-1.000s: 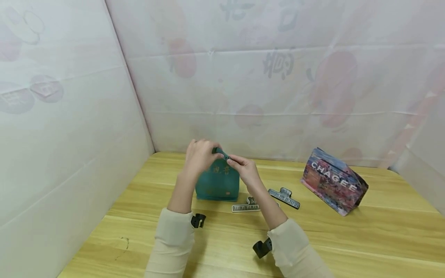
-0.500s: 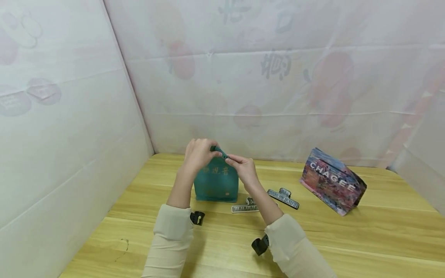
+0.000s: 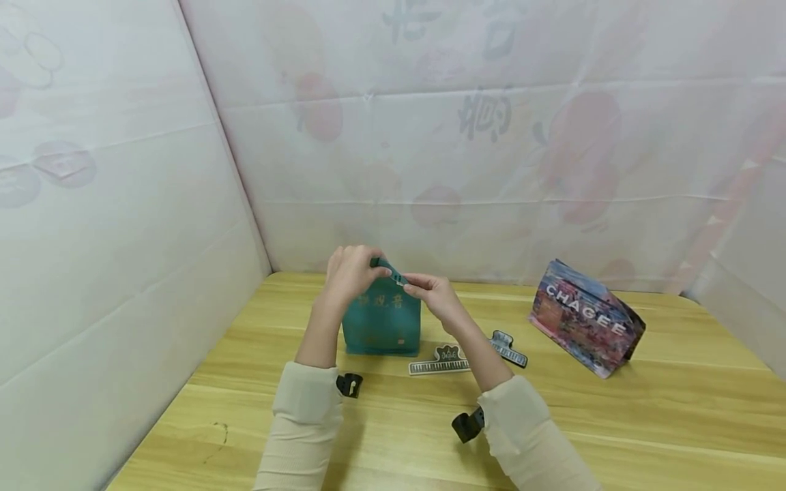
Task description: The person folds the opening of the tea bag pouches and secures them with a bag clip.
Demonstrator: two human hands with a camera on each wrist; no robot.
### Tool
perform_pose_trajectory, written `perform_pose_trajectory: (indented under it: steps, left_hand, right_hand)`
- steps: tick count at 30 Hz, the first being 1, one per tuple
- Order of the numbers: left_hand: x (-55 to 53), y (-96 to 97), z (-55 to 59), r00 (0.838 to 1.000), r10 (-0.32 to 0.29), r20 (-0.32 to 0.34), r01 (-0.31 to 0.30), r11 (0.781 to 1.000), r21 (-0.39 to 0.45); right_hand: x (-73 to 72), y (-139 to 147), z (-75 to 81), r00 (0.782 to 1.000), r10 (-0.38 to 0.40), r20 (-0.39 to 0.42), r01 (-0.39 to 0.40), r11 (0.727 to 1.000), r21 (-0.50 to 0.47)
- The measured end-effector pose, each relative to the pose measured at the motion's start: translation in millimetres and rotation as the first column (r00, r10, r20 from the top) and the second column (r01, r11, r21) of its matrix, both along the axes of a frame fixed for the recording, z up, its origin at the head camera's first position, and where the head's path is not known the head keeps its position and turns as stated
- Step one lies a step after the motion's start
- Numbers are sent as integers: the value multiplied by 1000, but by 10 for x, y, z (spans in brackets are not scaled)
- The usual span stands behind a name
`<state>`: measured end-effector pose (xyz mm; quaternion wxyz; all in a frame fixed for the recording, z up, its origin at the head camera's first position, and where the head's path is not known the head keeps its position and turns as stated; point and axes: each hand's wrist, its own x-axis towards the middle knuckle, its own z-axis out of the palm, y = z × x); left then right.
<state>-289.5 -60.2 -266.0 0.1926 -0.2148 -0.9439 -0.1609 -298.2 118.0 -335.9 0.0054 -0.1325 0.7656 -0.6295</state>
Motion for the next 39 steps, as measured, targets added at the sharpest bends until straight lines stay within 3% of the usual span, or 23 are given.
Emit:
perform_pose_trajectory:
  steps: [12, 21, 28, 39]
  left_hand:
    - [-9, 15, 24, 999, 28, 40, -28, 1000, 7]
    - [-29, 18, 28, 998, 28, 53, -29, 1000, 8]
    - [-41, 20, 34, 998, 17, 55, -18, 1000, 17]
    - [-46, 3, 27, 998, 15, 56, -17, 1000, 25]
  right_hand:
    - [-11, 58, 12, 999, 47, -11, -46, 997, 67]
    - [-13, -29, -30, 997, -66, -41, 67, 998, 18]
    - [-17, -36, -45, 994, -84, -70, 85, 996, 16]
    - [-24, 30, -72, 997, 21, -74, -18, 999, 51]
